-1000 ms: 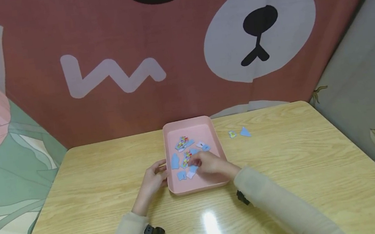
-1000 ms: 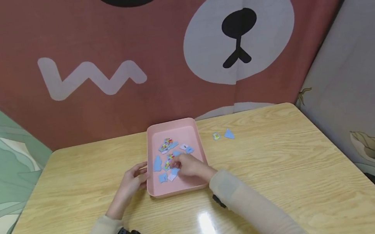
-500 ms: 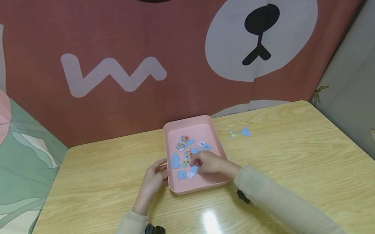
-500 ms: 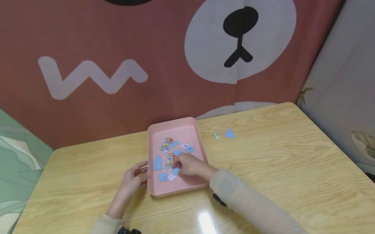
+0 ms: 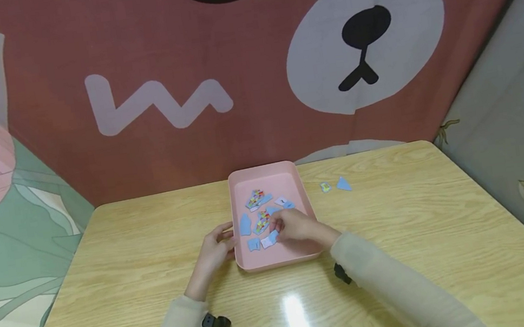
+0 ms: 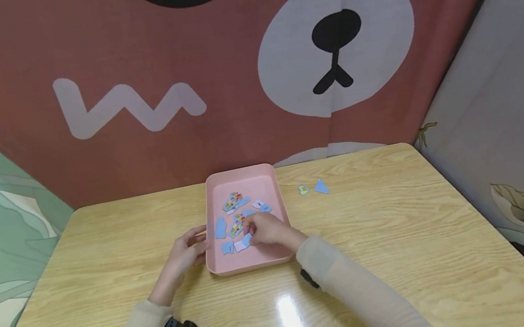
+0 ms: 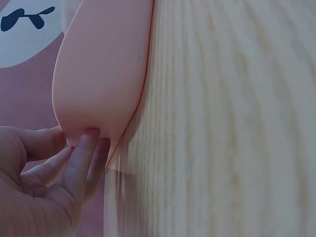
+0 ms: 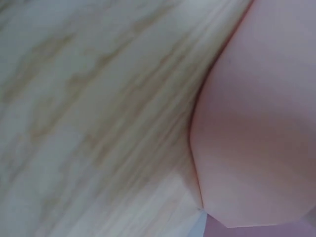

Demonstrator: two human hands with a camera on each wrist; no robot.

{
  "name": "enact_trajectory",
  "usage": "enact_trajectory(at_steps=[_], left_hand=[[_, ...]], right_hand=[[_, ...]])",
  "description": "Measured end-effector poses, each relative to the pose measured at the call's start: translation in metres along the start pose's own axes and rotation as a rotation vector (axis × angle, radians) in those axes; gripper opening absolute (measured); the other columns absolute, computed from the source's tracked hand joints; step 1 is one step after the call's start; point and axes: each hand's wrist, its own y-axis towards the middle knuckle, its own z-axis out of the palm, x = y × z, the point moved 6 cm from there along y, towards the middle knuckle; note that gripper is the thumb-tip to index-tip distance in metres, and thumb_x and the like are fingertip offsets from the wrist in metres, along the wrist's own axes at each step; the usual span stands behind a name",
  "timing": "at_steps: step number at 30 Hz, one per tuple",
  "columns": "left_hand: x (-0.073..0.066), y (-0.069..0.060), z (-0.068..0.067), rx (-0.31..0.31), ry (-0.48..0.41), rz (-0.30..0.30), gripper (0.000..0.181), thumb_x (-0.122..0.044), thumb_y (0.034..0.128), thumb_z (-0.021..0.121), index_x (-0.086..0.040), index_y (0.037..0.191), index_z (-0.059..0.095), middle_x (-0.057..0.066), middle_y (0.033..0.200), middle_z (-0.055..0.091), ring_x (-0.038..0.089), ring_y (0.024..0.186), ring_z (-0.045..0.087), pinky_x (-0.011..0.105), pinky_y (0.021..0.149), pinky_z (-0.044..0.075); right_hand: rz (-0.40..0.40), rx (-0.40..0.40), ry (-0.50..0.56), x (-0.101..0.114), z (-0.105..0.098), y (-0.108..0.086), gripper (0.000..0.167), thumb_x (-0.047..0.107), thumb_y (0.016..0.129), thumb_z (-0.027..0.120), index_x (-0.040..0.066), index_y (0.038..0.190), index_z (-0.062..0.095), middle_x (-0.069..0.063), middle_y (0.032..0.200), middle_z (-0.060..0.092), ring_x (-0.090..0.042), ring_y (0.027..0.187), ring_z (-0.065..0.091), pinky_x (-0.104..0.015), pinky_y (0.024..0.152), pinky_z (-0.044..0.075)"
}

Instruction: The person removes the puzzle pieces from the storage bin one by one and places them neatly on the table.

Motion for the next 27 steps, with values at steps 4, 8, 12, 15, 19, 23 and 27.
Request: enact_trajectory(at_steps=[4, 8, 12, 15, 19, 23, 27], left_hand=[[0.000, 0.000, 0.000, -0.002, -0.006, -0.003, 0.045, 0.003, 0.0947, 0.048, 0.003, 0.140, 0.043, 0.032, 0.129, 0.052, 0.036, 0.106, 0.063, 0.037, 0.081, 0.060], [0.000, 0.000, 0.000, -0.003, -0.010, -0.001, 0.045, 0.003, 0.0947, 0.048, 0.003, 0.140, 0.043, 0.032, 0.129, 0.052, 0.036, 0.106, 0.063, 0.037, 0.082, 0.060], [-0.001, 0.000, 0.000, -0.003, -0.002, 0.006, 0.045, 0.003, 0.0945, 0.048, 0.003, 0.139, 0.043, 0.033, 0.129, 0.052, 0.037, 0.107, 0.062, 0.038, 0.082, 0.060], [-0.001, 0.000, 0.000, -0.002, 0.004, 0.009, 0.045, 0.003, 0.0946, 0.048, 0.004, 0.139, 0.043, 0.033, 0.129, 0.052, 0.038, 0.107, 0.062, 0.038, 0.082, 0.060], [-0.001, -0.001, 0.001, 0.003, 0.004, 0.013, 0.045, 0.002, 0.0951, 0.047, 0.004, 0.140, 0.042, 0.033, 0.129, 0.051, 0.038, 0.107, 0.063, 0.039, 0.082, 0.060], [-0.002, -0.001, 0.001, 0.003, 0.004, 0.014, 0.045, 0.002, 0.0952, 0.047, 0.004, 0.140, 0.042, 0.034, 0.129, 0.051, 0.039, 0.107, 0.062, 0.039, 0.082, 0.060], [-0.001, -0.001, 0.001, 0.004, 0.004, 0.008, 0.045, 0.002, 0.0954, 0.047, 0.004, 0.140, 0.041, 0.033, 0.130, 0.051, 0.040, 0.108, 0.062, 0.039, 0.083, 0.060]], right_hand=[[0.007, 0.017, 0.025, -0.002, -0.004, -0.002, 0.016, -0.001, 0.076, 0.072, 0.008, 0.087, 0.064, -0.003, 0.084, 0.063, -0.012, 0.080, 0.054, -0.019, 0.071, 0.047], [-0.027, 0.024, 0.047, -0.001, -0.012, -0.004, 0.014, 0.000, 0.077, 0.070, 0.005, 0.089, 0.065, -0.005, 0.085, 0.063, -0.013, 0.081, 0.056, -0.020, 0.073, 0.049], [-0.090, 0.019, 0.086, 0.000, -0.021, -0.005, 0.017, -0.002, 0.078, 0.068, -0.001, 0.095, 0.067, -0.011, 0.087, 0.065, -0.013, 0.083, 0.058, -0.021, 0.076, 0.053], [-0.113, 0.001, 0.115, -0.001, -0.030, -0.006, 0.020, -0.002, 0.081, 0.066, -0.002, 0.101, 0.069, -0.014, 0.091, 0.067, -0.014, 0.085, 0.059, -0.022, 0.076, 0.053], [-0.067, -0.056, 0.156, -0.009, -0.042, -0.006, 0.024, 0.000, 0.084, 0.064, 0.001, 0.107, 0.070, -0.014, 0.098, 0.068, -0.017, 0.090, 0.059, -0.023, 0.077, 0.051], [0.039, -0.100, 0.256, -0.020, -0.054, -0.008, 0.029, 0.008, 0.086, 0.064, 0.002, 0.113, 0.068, -0.012, 0.104, 0.066, -0.015, 0.092, 0.059, -0.026, 0.082, 0.053], [0.106, -0.120, 0.400, -0.032, -0.064, -0.012, 0.035, 0.011, 0.089, 0.060, -0.001, 0.122, 0.061, -0.006, 0.101, 0.063, -0.011, 0.089, 0.060, -0.032, 0.088, 0.056]])
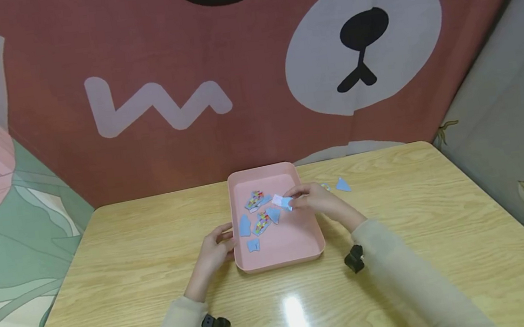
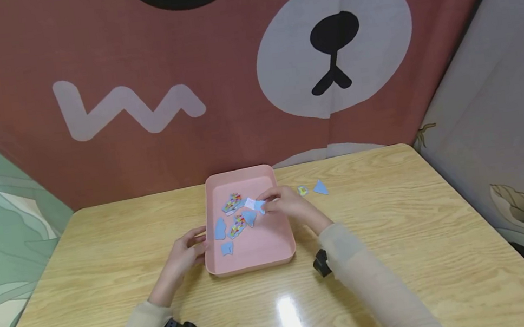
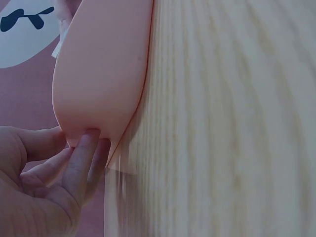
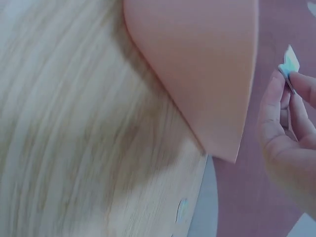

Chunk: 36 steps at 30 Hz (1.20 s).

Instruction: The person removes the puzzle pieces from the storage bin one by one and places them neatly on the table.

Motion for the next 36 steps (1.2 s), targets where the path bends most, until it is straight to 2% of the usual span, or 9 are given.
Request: enact_trajectory(at_steps=[5, 9, 14, 18, 22, 28, 36], left_hand=[[0.000, 0.000, 0.000, -0.006, 0.001, -0.011, 0.045, 0.002, 0.0952, 0.047, 0.004, 0.139, 0.042, 0.033, 0.130, 0.051, 0.040, 0.109, 0.061, 0.039, 0.083, 0.060], [0.001, 0.000, 0.000, -0.013, -0.003, -0.015, 0.044, 0.003, 0.0947, 0.047, 0.005, 0.139, 0.043, 0.033, 0.130, 0.051, 0.039, 0.109, 0.061, 0.039, 0.082, 0.060], [0.002, 0.000, 0.000, -0.016, -0.008, -0.019, 0.044, 0.003, 0.0945, 0.048, 0.005, 0.138, 0.043, 0.033, 0.130, 0.051, 0.036, 0.106, 0.063, 0.038, 0.081, 0.061], [0.002, 0.001, 0.000, -0.018, -0.009, -0.023, 0.044, 0.003, 0.0946, 0.048, 0.004, 0.139, 0.043, 0.033, 0.130, 0.052, 0.036, 0.106, 0.063, 0.038, 0.081, 0.061], [0.001, 0.001, 0.000, -0.020, -0.004, -0.022, 0.044, 0.002, 0.0948, 0.047, 0.004, 0.139, 0.043, 0.033, 0.130, 0.052, 0.037, 0.107, 0.063, 0.038, 0.080, 0.061], [0.002, 0.001, 0.000, -0.022, 0.000, -0.021, 0.045, 0.002, 0.0946, 0.048, 0.003, 0.139, 0.044, 0.033, 0.129, 0.052, 0.037, 0.106, 0.063, 0.038, 0.080, 0.061], [0.001, 0.001, 0.000, -0.018, 0.006, -0.012, 0.045, 0.003, 0.0946, 0.048, 0.004, 0.139, 0.043, 0.033, 0.129, 0.053, 0.038, 0.106, 0.063, 0.038, 0.080, 0.061]], right_hand=[[0.026, -0.031, 0.173, -0.008, -0.019, -0.002, 0.040, 0.009, 0.094, 0.053, -0.009, 0.129, 0.049, -0.003, 0.099, 0.061, -0.007, 0.085, 0.061, -0.025, 0.085, 0.056], [0.035, -0.048, 0.267, -0.017, -0.034, -0.003, 0.040, 0.008, 0.096, 0.051, -0.012, 0.129, 0.044, -0.002, 0.102, 0.058, -0.003, 0.085, 0.062, -0.028, 0.092, 0.056], [0.030, -0.079, 0.305, -0.028, -0.051, -0.006, 0.039, 0.006, 0.096, 0.050, -0.014, 0.127, 0.041, 0.003, 0.095, 0.057, 0.001, 0.083, 0.062, -0.025, 0.094, 0.054], [0.024, -0.099, 0.350, -0.036, -0.063, -0.010, 0.043, 0.006, 0.097, 0.047, -0.017, 0.131, 0.035, 0.004, 0.093, 0.057, 0.002, 0.082, 0.062, -0.018, 0.089, 0.055], [0.018, -0.118, 0.372, -0.043, -0.073, -0.013, 0.047, 0.007, 0.098, 0.045, -0.020, 0.135, 0.030, 0.005, 0.092, 0.057, 0.004, 0.080, 0.062, -0.016, 0.085, 0.055], [-0.003, -0.178, 0.386, -0.052, -0.087, -0.018, 0.049, 0.003, 0.098, 0.045, -0.024, 0.134, 0.028, 0.008, 0.090, 0.058, 0.004, 0.077, 0.063, -0.015, 0.083, 0.056], [0.028, -0.248, 0.390, -0.067, -0.102, -0.025, 0.052, 0.002, 0.097, 0.045, -0.023, 0.138, 0.025, 0.012, 0.083, 0.059, 0.006, 0.075, 0.062, -0.011, 0.080, 0.055]])
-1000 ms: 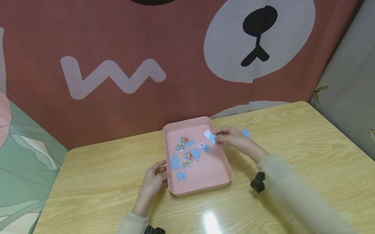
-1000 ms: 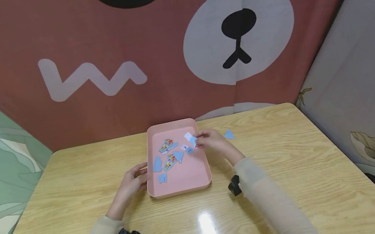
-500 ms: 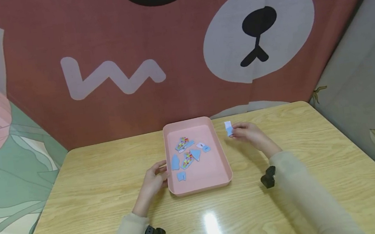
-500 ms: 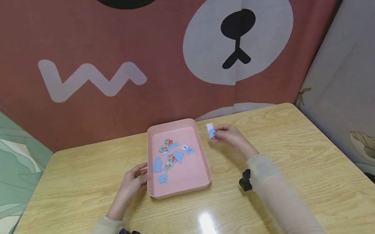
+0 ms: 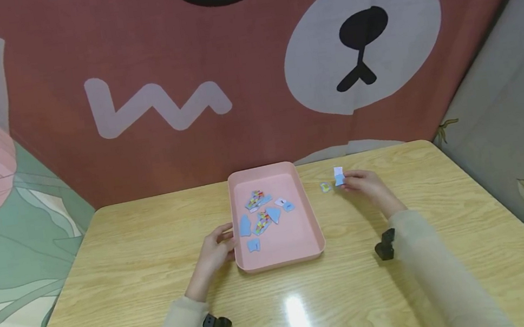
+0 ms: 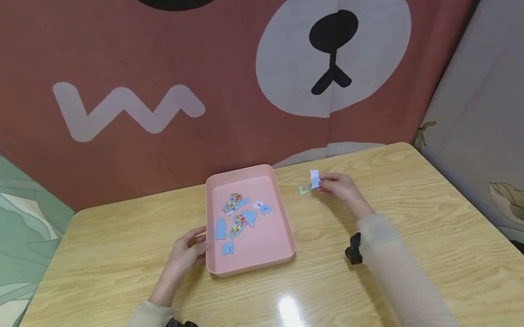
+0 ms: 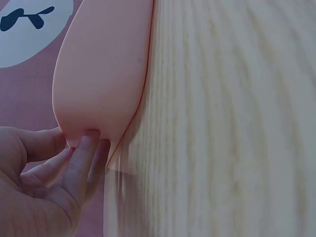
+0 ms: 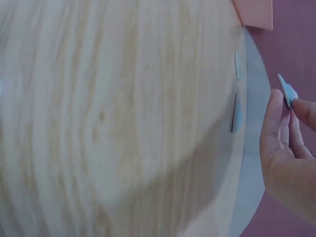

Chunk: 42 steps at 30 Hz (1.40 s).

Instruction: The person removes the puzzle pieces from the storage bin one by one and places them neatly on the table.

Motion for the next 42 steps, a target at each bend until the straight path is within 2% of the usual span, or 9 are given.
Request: enact_trajectory(at_steps=[7, 15, 22, 25, 27, 30, 32, 39, 42], left_hand=[[0.000, 0.000, 0.000, 0.001, -0.005, 0.003, 0.044, 0.002, 0.0946, 0.048, 0.004, 0.139, 0.043, 0.033, 0.130, 0.052, 0.038, 0.107, 0.063, 0.038, 0.081, 0.061], [0.001, 0.001, 0.000, -0.003, -0.008, 0.010, 0.045, 0.003, 0.0941, 0.048, 0.004, 0.139, 0.043, 0.033, 0.129, 0.053, 0.037, 0.106, 0.063, 0.038, 0.080, 0.061], [0.001, 0.001, 0.000, -0.001, -0.006, 0.001, 0.045, 0.003, 0.0943, 0.048, 0.003, 0.139, 0.043, 0.032, 0.129, 0.053, 0.035, 0.106, 0.063, 0.037, 0.080, 0.061], [0.001, 0.001, 0.000, 0.001, -0.010, 0.002, 0.045, 0.003, 0.0943, 0.047, 0.003, 0.139, 0.043, 0.033, 0.129, 0.053, 0.036, 0.105, 0.063, 0.037, 0.080, 0.061], [0.000, 0.000, 0.000, 0.004, -0.010, 0.004, 0.045, 0.003, 0.0944, 0.047, 0.003, 0.140, 0.042, 0.033, 0.129, 0.052, 0.035, 0.105, 0.063, 0.037, 0.080, 0.061], [0.000, 0.000, 0.000, 0.005, -0.007, 0.006, 0.045, 0.003, 0.0945, 0.047, 0.003, 0.140, 0.042, 0.032, 0.129, 0.052, 0.034, 0.104, 0.064, 0.036, 0.080, 0.061], [0.000, 0.001, 0.000, 0.004, -0.003, 0.006, 0.045, 0.003, 0.0945, 0.047, 0.003, 0.139, 0.042, 0.032, 0.129, 0.052, 0.034, 0.104, 0.064, 0.036, 0.080, 0.061], [0.001, 0.001, 0.000, 0.000, 0.000, 0.004, 0.045, 0.003, 0.0944, 0.047, 0.004, 0.139, 0.043, 0.032, 0.129, 0.053, 0.034, 0.105, 0.063, 0.036, 0.080, 0.061], [0.001, 0.001, 0.000, 0.000, -0.003, 0.004, 0.045, 0.003, 0.0944, 0.047, 0.003, 0.139, 0.043, 0.032, 0.129, 0.053, 0.034, 0.105, 0.063, 0.037, 0.080, 0.061]], right_hand=[[0.017, -0.079, 0.002, -0.009, -0.017, -0.002, 0.053, 0.005, 0.097, 0.047, -0.019, 0.140, 0.027, 0.013, 0.085, 0.058, 0.007, 0.075, 0.061, -0.008, 0.076, 0.054], [0.055, -0.098, 0.031, -0.018, -0.033, 0.000, 0.054, 0.002, 0.097, 0.046, -0.018, 0.142, 0.023, 0.013, 0.083, 0.059, 0.006, 0.076, 0.062, -0.009, 0.078, 0.054], [0.073, -0.108, -0.020, -0.021, -0.044, -0.005, 0.053, 0.005, 0.098, 0.045, -0.016, 0.143, 0.025, 0.015, 0.086, 0.057, 0.008, 0.078, 0.061, -0.008, 0.079, 0.054], [0.088, -0.114, -0.042, -0.021, -0.047, -0.007, 0.053, 0.006, 0.098, 0.045, -0.015, 0.143, 0.026, 0.009, 0.093, 0.058, 0.009, 0.079, 0.061, -0.009, 0.081, 0.053], [0.100, -0.117, -0.056, -0.022, -0.048, -0.008, 0.053, 0.007, 0.098, 0.044, -0.015, 0.143, 0.025, -0.002, 0.105, 0.058, 0.010, 0.079, 0.060, -0.008, 0.082, 0.053], [0.123, -0.126, -0.066, -0.023, -0.049, -0.007, 0.052, 0.007, 0.099, 0.042, -0.014, 0.144, 0.025, -0.019, 0.125, 0.049, 0.011, 0.078, 0.059, -0.008, 0.082, 0.053], [0.137, -0.133, -0.067, -0.024, -0.050, -0.007, 0.052, 0.007, 0.099, 0.042, -0.014, 0.144, 0.025, -0.022, 0.130, 0.045, 0.011, 0.077, 0.058, -0.008, 0.081, 0.053], [0.131, -0.137, -0.065, -0.024, -0.053, -0.008, 0.051, 0.004, 0.098, 0.043, -0.016, 0.142, 0.026, 0.006, 0.095, 0.058, 0.010, 0.076, 0.059, -0.009, 0.080, 0.054], [0.124, -0.126, -0.089, -0.024, -0.053, -0.009, 0.051, 0.003, 0.098, 0.043, -0.017, 0.142, 0.026, 0.003, 0.099, 0.060, 0.010, 0.077, 0.058, -0.009, 0.081, 0.053]])
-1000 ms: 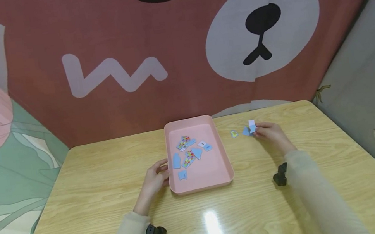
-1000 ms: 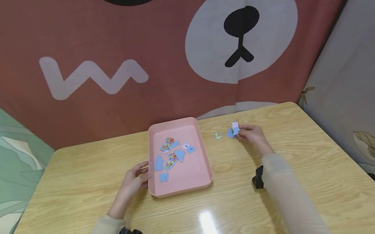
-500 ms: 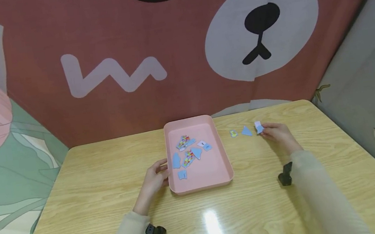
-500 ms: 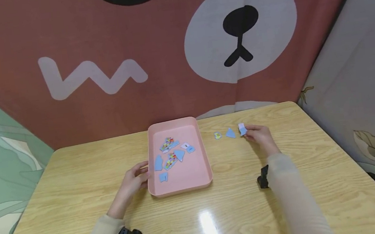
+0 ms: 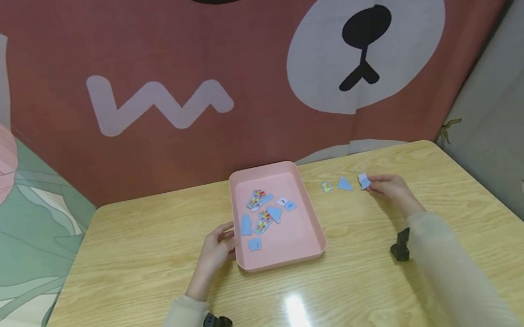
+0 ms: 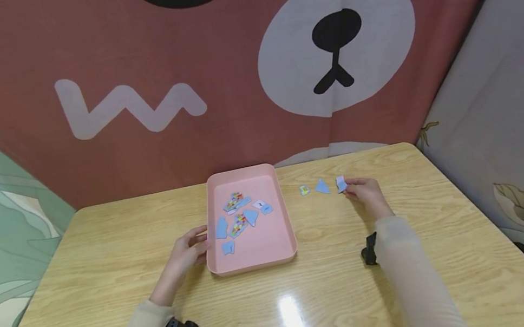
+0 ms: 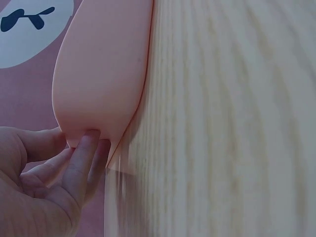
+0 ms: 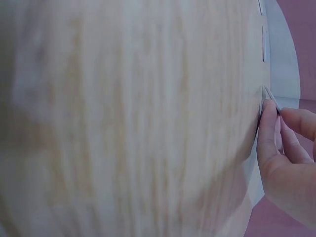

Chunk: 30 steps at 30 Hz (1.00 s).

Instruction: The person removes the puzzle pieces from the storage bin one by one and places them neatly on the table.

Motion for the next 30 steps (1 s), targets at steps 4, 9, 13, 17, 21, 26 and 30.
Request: enact_trajectory(at_steps=[4, 9, 13, 17, 21, 26, 30], left_hand=[[0.000, 0.000, 0.000, 0.000, -0.003, -0.001, 0.045, 0.003, 0.0943, 0.047, 0.003, 0.139, 0.043, 0.032, 0.129, 0.053, 0.035, 0.104, 0.064, 0.037, 0.080, 0.061], [0.000, 0.000, 0.000, -0.004, -0.004, -0.006, 0.045, 0.003, 0.0943, 0.048, 0.003, 0.139, 0.043, 0.032, 0.128, 0.053, 0.032, 0.102, 0.065, 0.036, 0.079, 0.061], [0.000, 0.001, 0.000, -0.003, -0.016, -0.006, 0.046, 0.003, 0.0940, 0.048, 0.004, 0.139, 0.042, 0.032, 0.128, 0.053, 0.029, 0.100, 0.065, 0.036, 0.078, 0.061], [0.000, 0.001, 0.001, -0.006, -0.020, -0.003, 0.045, 0.003, 0.0940, 0.048, 0.005, 0.139, 0.043, 0.033, 0.128, 0.053, 0.028, 0.099, 0.065, 0.035, 0.078, 0.061], [-0.001, 0.000, 0.000, -0.011, -0.022, -0.002, 0.045, 0.003, 0.0942, 0.048, 0.005, 0.139, 0.043, 0.033, 0.128, 0.053, 0.029, 0.099, 0.065, 0.035, 0.078, 0.061], [-0.001, 0.000, 0.000, -0.008, -0.016, -0.001, 0.045, 0.003, 0.0945, 0.047, 0.005, 0.139, 0.043, 0.033, 0.129, 0.053, 0.032, 0.103, 0.064, 0.036, 0.080, 0.061], [-0.002, -0.001, 0.000, -0.002, -0.012, 0.012, 0.044, 0.003, 0.0949, 0.046, 0.006, 0.139, 0.042, 0.034, 0.129, 0.052, 0.035, 0.104, 0.063, 0.038, 0.080, 0.061]], right_hand=[[0.006, 0.000, -0.027, -0.001, 0.001, 0.000, 0.051, 0.005, 0.099, 0.043, -0.017, 0.142, 0.027, -0.012, 0.116, 0.056, 0.011, 0.078, 0.057, -0.009, 0.082, 0.053], [0.012, -0.002, -0.047, -0.002, 0.000, 0.002, 0.050, 0.006, 0.099, 0.042, -0.016, 0.142, 0.028, -0.019, 0.121, 0.054, 0.011, 0.077, 0.057, -0.008, 0.081, 0.053], [0.026, -0.011, -0.066, -0.003, -0.001, 0.003, 0.049, 0.006, 0.099, 0.041, -0.015, 0.142, 0.028, -0.031, 0.141, 0.038, 0.012, 0.077, 0.056, -0.008, 0.081, 0.053], [0.027, -0.025, -0.083, -0.002, -0.003, 0.003, 0.049, 0.005, 0.099, 0.042, -0.016, 0.141, 0.029, -0.033, 0.140, 0.038, 0.011, 0.075, 0.057, -0.010, 0.081, 0.054], [0.006, -0.036, -0.107, 0.002, -0.004, 0.001, 0.049, 0.005, 0.098, 0.043, -0.019, 0.139, 0.029, -0.028, 0.128, 0.047, 0.010, 0.073, 0.058, -0.011, 0.080, 0.055], [-0.011, -0.042, -0.176, 0.007, -0.004, -0.002, 0.047, 0.003, 0.098, 0.040, -0.020, 0.138, 0.031, -0.035, 0.132, 0.044, 0.011, 0.072, 0.057, -0.011, 0.080, 0.055], [-0.008, -0.062, -0.260, 0.009, -0.002, -0.004, 0.045, 0.005, 0.098, 0.040, -0.017, 0.138, 0.035, -0.036, 0.141, 0.037, 0.011, 0.072, 0.054, -0.012, 0.078, 0.056]])
